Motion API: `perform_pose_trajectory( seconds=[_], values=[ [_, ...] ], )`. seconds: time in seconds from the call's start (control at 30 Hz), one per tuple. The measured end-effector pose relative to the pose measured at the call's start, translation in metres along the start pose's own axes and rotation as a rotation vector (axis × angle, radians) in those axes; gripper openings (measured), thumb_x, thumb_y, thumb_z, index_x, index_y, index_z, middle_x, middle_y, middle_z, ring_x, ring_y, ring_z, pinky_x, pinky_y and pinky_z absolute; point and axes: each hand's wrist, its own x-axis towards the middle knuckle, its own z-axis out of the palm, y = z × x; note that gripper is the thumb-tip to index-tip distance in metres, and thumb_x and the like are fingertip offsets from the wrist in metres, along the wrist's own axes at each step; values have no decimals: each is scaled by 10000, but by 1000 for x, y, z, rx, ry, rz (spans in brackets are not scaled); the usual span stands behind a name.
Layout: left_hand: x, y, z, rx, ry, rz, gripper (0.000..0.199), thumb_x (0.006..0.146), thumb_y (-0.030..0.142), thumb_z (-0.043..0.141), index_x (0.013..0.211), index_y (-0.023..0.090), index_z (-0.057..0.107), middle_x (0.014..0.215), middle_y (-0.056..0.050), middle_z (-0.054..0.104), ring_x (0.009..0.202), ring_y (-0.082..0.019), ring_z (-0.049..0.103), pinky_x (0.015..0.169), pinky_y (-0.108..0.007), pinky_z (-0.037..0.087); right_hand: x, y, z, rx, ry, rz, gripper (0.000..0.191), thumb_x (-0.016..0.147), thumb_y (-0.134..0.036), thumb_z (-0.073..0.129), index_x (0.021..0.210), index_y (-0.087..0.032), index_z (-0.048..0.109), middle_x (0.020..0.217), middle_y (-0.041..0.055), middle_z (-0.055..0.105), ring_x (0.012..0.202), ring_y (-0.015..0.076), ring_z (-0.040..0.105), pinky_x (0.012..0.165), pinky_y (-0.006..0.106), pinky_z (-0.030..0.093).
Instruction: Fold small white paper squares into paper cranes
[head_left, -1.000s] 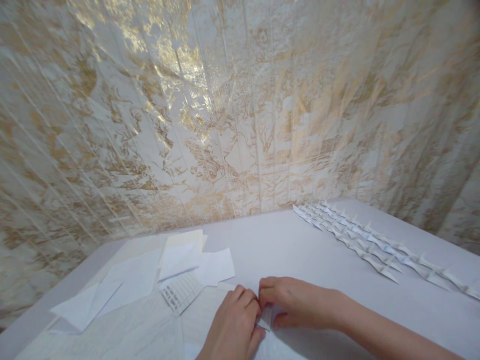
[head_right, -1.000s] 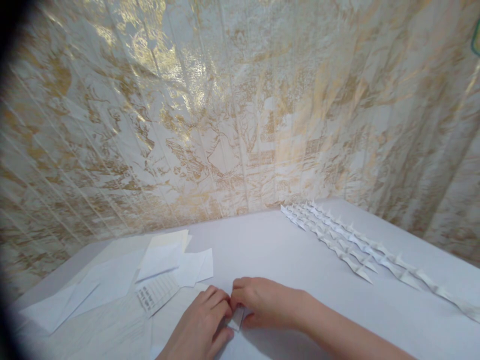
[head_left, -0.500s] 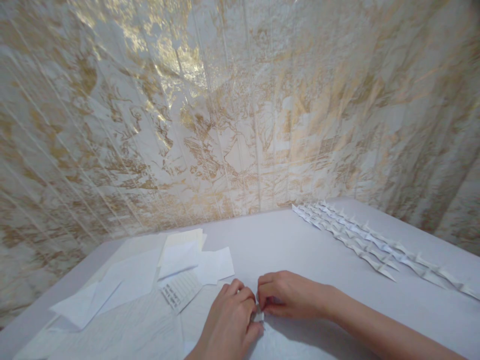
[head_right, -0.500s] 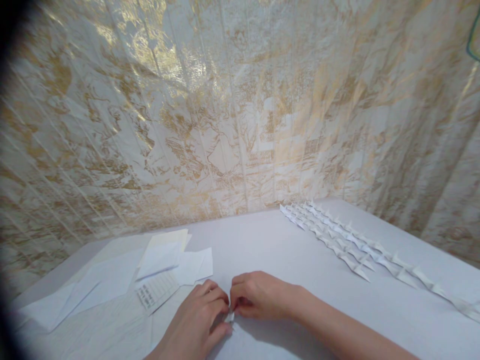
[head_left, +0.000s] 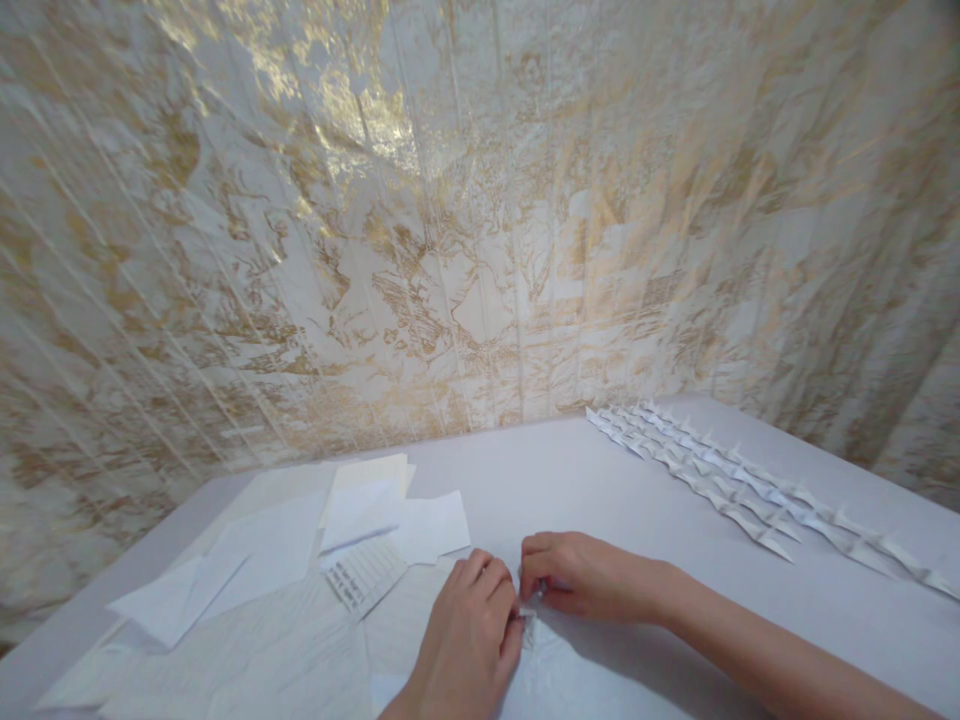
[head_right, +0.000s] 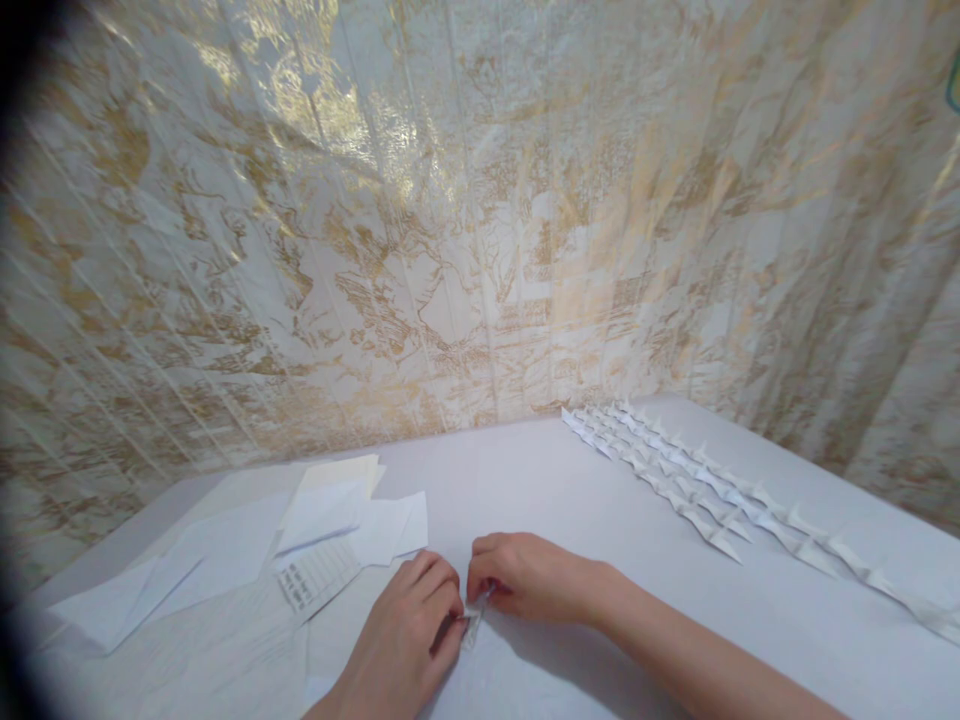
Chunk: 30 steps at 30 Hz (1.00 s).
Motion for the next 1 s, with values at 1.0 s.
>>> perform_pose_trajectory(
  seconds=[1.0],
  values=[
    [7,2,5,-172,22,-165,232,795,-1,533,719,213,485,808,-32,628,871,-239,573,773,-350,440,11,17,16,198,174,132,137,707,-105,846,750,-178,738,822,-5,678,907,190,608,955,323,396]
  ],
)
